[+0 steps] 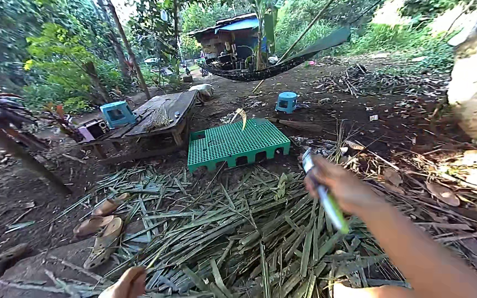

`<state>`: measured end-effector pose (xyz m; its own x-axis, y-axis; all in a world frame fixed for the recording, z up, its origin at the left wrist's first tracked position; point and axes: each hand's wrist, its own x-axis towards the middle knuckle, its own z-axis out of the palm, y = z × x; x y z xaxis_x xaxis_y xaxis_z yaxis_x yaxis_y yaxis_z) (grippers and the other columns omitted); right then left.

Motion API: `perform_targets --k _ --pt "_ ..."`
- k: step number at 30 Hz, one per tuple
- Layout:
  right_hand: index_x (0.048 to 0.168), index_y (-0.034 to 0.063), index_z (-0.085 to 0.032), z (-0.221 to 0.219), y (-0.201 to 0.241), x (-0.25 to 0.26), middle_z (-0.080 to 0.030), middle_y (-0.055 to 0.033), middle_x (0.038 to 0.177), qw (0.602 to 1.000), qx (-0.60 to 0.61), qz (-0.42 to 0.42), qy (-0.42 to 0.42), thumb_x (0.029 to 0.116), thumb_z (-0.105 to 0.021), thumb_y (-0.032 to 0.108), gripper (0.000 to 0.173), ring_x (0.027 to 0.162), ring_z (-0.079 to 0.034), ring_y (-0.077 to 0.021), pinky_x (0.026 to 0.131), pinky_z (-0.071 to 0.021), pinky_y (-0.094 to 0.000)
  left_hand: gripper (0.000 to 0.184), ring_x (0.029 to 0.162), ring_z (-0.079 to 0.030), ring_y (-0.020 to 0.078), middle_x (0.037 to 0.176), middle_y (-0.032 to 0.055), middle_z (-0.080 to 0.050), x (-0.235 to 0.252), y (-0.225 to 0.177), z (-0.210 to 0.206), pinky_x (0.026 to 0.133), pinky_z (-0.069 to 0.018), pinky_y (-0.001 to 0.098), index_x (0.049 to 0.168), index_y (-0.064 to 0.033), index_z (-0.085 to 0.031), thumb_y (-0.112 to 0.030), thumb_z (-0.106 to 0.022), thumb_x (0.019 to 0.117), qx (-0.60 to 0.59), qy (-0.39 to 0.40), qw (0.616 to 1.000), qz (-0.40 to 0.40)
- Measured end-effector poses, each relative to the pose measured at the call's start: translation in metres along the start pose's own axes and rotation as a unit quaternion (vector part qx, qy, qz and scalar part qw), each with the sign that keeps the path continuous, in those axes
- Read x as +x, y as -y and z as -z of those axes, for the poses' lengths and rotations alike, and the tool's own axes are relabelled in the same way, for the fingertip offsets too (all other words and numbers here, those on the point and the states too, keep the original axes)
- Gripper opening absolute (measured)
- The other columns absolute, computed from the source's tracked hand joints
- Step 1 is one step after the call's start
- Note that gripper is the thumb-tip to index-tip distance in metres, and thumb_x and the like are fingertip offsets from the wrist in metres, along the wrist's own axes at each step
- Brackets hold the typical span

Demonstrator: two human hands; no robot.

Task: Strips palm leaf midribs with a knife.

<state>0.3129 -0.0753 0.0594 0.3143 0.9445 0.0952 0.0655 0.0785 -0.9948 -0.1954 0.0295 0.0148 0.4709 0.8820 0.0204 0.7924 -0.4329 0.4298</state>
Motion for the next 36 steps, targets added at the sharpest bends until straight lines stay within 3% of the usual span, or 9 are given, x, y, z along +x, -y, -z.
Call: perform_targets --k 4,9,11,14,21,24,27,32,36 --pt "0.163 0.0095 -0.014 -0.086 -0.047 -0.031 -0.056 0.0059 0.074 0.966 0.116 -0.084 0.215 0.1055 -0.034 0.014 0.061 0.063 -0.060 -0.0074 0.067 -0.0569 -0.0276 0.030 0.072 -0.070 0.0232 0.089 0.0125 -0.073 0.044 -0.107 -0.036 0.071 -0.0598 0.0446 0.123 0.0029 -0.065 -0.015 -0.049 0.1071 -0.137 0.040 0.989 -0.046" --pt "0.161 0.0139 -0.017 -0.120 -0.061 -0.047 -0.045 0.0098 0.068 0.930 0.206 -0.127 0.277 0.1047 -0.032 0.013 0.059 0.053 -0.048 -0.0027 0.052 -0.0452 -0.0191 0.020 0.061 -0.064 0.0112 0.078 0.0048 -0.070 0.058 -0.166 -0.074 0.061 -0.0550 0.0295 0.109 0.0009 -0.067 -0.014 -0.054 0.1040 -0.191 0.091 0.973 -0.096" --pt "0.159 0.0134 -0.027 -0.125 -0.064 -0.052 -0.044 0.0098 0.067 0.932 0.193 -0.129 0.278 0.1054 -0.033 0.014 0.054 0.052 -0.047 -0.0023 0.051 -0.0439 -0.0188 0.016 0.057 -0.061 0.0079 0.074 0.0022 -0.069 0.056 -0.171 -0.083 0.057 -0.0518 0.0256 0.103 -0.0004 -0.066 -0.013 -0.056 0.1016 -0.203 0.074 0.970 -0.116" --pt "0.147 0.0114 -0.043 -0.136 -0.066 -0.058 -0.046 0.0119 0.066 0.939 0.213 -0.120 0.244 0.1061 -0.035 0.014 0.041 0.051 -0.047 0.0005 0.050 -0.0433 -0.0162 0.019 0.058 -0.064 0.0081 0.071 0.0019 -0.069 0.053 -0.170 -0.091 0.057 -0.0530 0.0249 0.110 -0.0012 -0.069 -0.010 -0.059 0.0965 -0.197 0.010 0.966 -0.168" --pt "0.132 0.0075 -0.059 -0.123 -0.057 -0.054 -0.047 0.0154 0.063 0.962 0.229 -0.034 0.146 0.1047 -0.038 0.013 0.034 0.049 -0.045 0.0035 0.047 -0.0410 -0.0140 0.014 0.054 -0.061 0.0024 0.069 0.0005 -0.069 0.049 -0.168 -0.090 0.052 -0.0500 0.0180 0.099 -0.0025 -0.069 -0.011 -0.058 0.0965 -0.190 -0.057 0.956 -0.215" --pt "0.127 0.0076 -0.060 -0.110 -0.051 -0.049 -0.047 0.0147 0.060 0.962 0.256 -0.026 0.095 0.1050 -0.035 0.012 0.034 0.047 -0.046 0.0033 0.046 -0.0426 -0.0140 0.016 0.052 -0.059 0.0041 0.068 0.0008 -0.068 0.046 -0.166 -0.090 0.051 -0.0496 0.0185 0.100 -0.0037 -0.070 -0.013 -0.058 0.0958 -0.145 -0.101 0.955 -0.240" --pt "0.128 0.0063 -0.058 -0.099 -0.044 -0.045 -0.046 0.0129 0.058 0.958 0.276 -0.040 0.065 0.1062 -0.031 0.011 0.035 0.045 -0.047 0.0023 0.046 -0.0446 -0.0138 0.019 0.054 -0.063 0.0129 0.070 0.0032 -0.068 0.044 -0.162 -0.090 0.050 -0.0530 0.0282 0.100 -0.0057 -0.072 -0.015 -0.057 0.0937 -0.051 -0.179 0.946 -0.265" --pt "0.149 0.0114 -0.041 -0.125 -0.046 -0.067 -0.046 0.0147 0.067 0.941 0.222 -0.093 0.238 0.1036 -0.038 0.013 0.046 0.050 -0.044 0.0032 0.047 -0.0410 -0.0144 0.022 0.075 -0.072 0.0197 0.087 0.0095 -0.073 0.044 -0.167 -0.091 0.068 -0.0603 0.0330 0.103 -0.0029 -0.073 -0.015 -0.065 0.0851 -0.054 -0.183 0.942 -0.276" --pt "0.152 0.0112 -0.040 -0.133 -0.049 -0.069 -0.051 0.0135 0.072 0.940 0.218 -0.084 0.248 0.1045 -0.038 0.011 0.048 0.051 -0.044 0.0035 0.047 -0.0415 -0.0137 0.040 0.087 -0.069 0.0111 0.095 0.0104 -0.073 0.037 -0.171 -0.084 0.080 -0.0562 0.0262 0.109 0.0025 -0.071 -0.026 -0.043 0.1057 -0.173 -0.093 0.945 -0.261"
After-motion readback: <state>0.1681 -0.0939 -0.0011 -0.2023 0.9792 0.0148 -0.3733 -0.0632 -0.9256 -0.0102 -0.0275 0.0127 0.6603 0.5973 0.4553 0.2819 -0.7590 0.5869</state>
